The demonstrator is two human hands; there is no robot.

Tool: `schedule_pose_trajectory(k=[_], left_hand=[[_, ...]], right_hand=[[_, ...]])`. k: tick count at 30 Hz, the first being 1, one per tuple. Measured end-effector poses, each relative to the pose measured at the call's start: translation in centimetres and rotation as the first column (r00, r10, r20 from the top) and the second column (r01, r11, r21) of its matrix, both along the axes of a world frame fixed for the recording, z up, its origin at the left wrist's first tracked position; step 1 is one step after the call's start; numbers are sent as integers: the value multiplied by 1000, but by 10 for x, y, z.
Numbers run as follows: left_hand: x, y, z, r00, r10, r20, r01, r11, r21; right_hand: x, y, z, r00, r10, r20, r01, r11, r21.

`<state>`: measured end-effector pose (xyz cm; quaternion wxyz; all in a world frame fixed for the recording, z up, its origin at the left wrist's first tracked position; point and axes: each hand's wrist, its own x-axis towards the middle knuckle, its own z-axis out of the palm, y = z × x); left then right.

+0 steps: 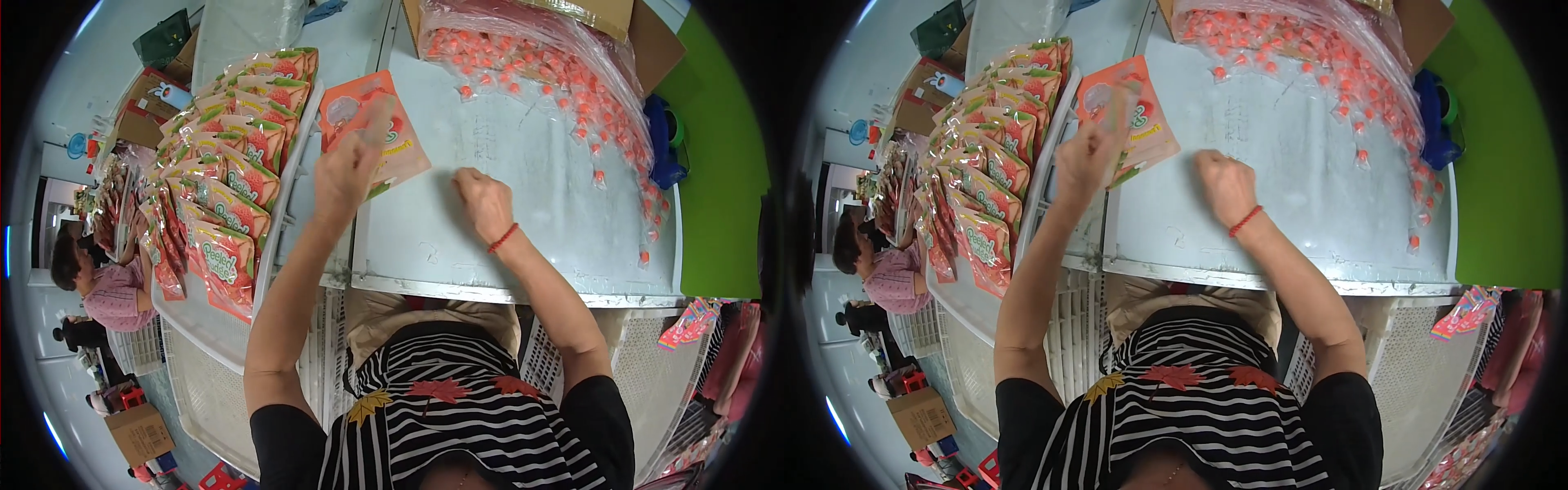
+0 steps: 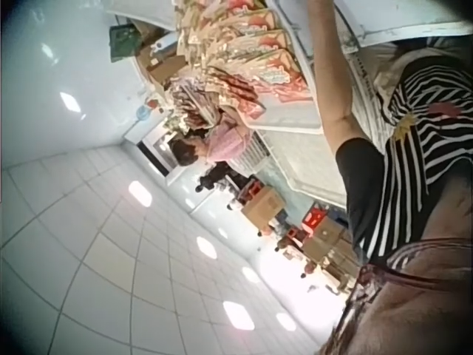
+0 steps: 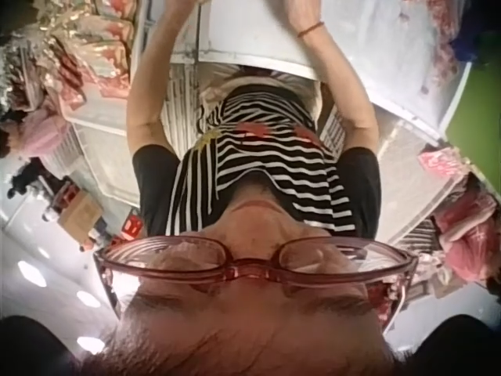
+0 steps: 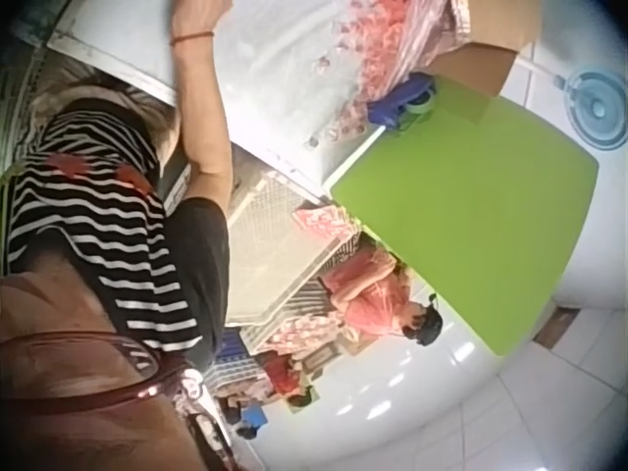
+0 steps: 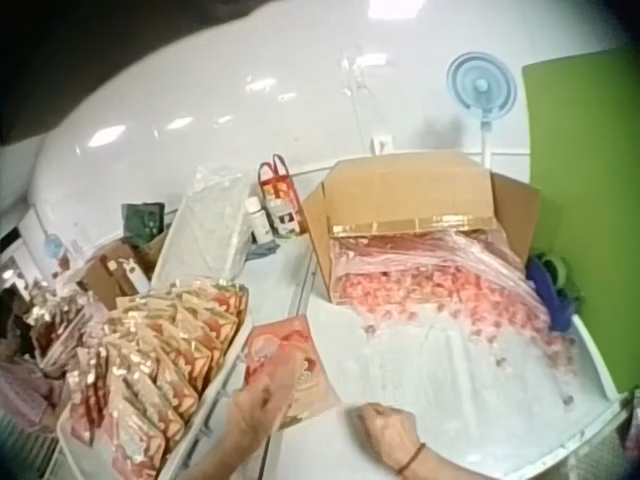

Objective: Packing individual gummy candies into branded pouches.

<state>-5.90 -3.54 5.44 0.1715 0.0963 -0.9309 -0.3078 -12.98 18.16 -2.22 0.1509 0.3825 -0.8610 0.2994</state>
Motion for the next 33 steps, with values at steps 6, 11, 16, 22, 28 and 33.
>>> schedule_pose_trajectory(k=[6, 11, 16, 22, 28, 33], left_hand=[[-4, 47, -26, 956, -237, -174, 106, 831, -547], [-3, 76, -40, 962, -205, -178, 154, 952, -265], [7, 97, -58, 922, -350, -163, 292, 909, -296], [6, 126, -55, 900, -346, -266, 285, 927, -242], [12, 138, -53, 871, -405, -277, 296, 884, -361], [18, 156, -42, 874, -434, -220, 375, 889, -264]], right_hand=[[44, -3, 57, 989, 102, 107, -64, 948, -311], [36, 10, 41, 973, -1, 231, 16, 998, -60], [16, 30, 31, 519, 219, 826, -227, 967, -114], [20, 34, 30, -127, 678, 724, 714, 569, -408], [16, 47, 6, -152, 814, 560, 662, 505, -554], [11, 59, -3, -268, 868, 418, 601, 490, -631]])
